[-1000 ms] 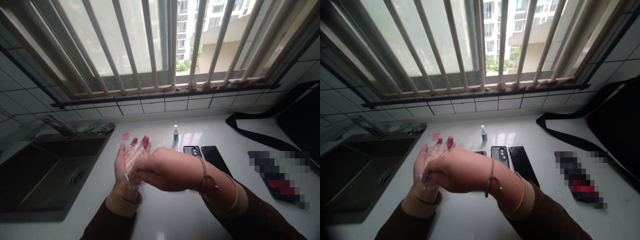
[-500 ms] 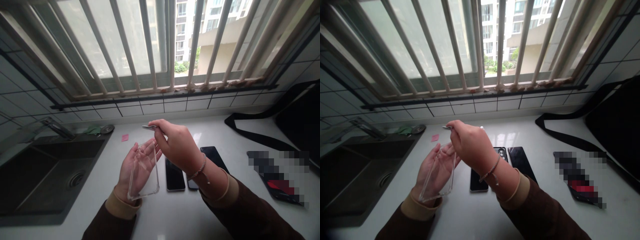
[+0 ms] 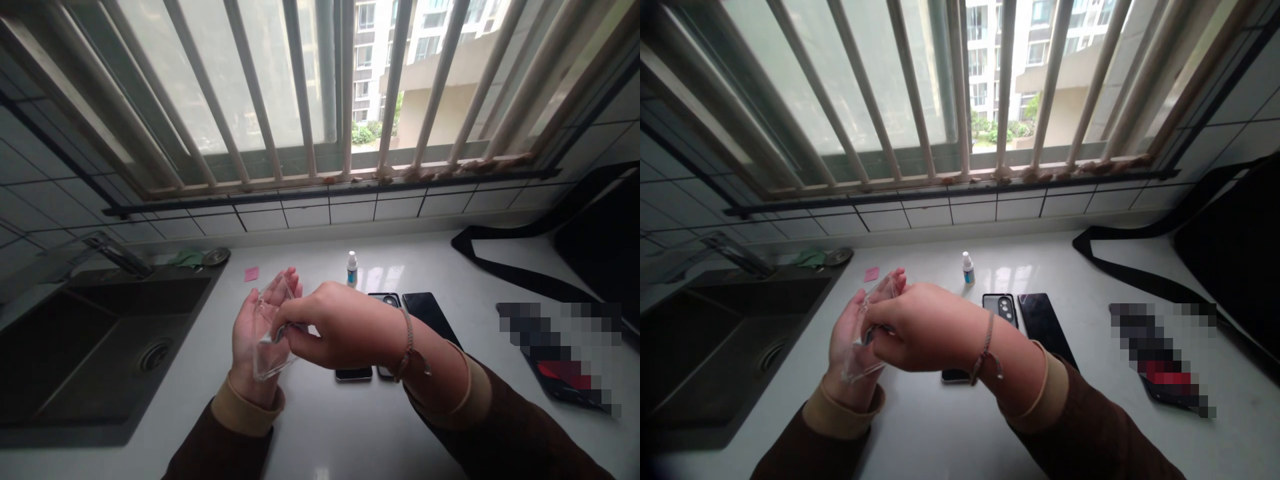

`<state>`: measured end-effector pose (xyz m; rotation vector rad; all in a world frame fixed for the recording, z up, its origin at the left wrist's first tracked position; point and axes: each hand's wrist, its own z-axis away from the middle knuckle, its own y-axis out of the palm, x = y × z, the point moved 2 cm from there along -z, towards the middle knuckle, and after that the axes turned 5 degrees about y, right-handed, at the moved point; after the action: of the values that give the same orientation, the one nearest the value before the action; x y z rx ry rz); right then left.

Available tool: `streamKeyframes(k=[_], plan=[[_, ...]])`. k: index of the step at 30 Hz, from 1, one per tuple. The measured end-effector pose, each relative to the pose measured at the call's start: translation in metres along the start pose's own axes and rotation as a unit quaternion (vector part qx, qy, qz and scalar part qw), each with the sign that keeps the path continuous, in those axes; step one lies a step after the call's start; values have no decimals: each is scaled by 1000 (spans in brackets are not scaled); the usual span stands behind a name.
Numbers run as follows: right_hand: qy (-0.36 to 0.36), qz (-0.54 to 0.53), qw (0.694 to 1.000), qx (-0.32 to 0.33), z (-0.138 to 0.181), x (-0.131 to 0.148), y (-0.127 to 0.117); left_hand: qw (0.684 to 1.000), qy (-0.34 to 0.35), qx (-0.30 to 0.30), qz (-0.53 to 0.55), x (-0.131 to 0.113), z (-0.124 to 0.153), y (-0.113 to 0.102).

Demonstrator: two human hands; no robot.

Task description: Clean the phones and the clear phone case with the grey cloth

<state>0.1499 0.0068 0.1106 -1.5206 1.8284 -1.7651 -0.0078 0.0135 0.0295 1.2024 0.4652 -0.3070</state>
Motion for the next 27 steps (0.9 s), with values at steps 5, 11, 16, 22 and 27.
streamKeyframes(k=[5, 11, 16, 22, 27], plan=[[-31, -123, 991, 52, 5, -7, -10, 999, -1, 15, 33, -4, -1, -2], [-41, -194, 971, 132, 12, -12, -25, 998, 41, 30, 44, -6, 2, 3], [84, -279, 955, 51, 13, -23, -37, 997, -10, 72, -7, -1, -3, -2], [224, -261, 905, -249, 9, -48, -38, 963, -151, 184, -126, 11, 9, -3], [211, -332, 907, -148, 1, -49, -21, 918, -200, 309, -147, 17, 18, -6]])
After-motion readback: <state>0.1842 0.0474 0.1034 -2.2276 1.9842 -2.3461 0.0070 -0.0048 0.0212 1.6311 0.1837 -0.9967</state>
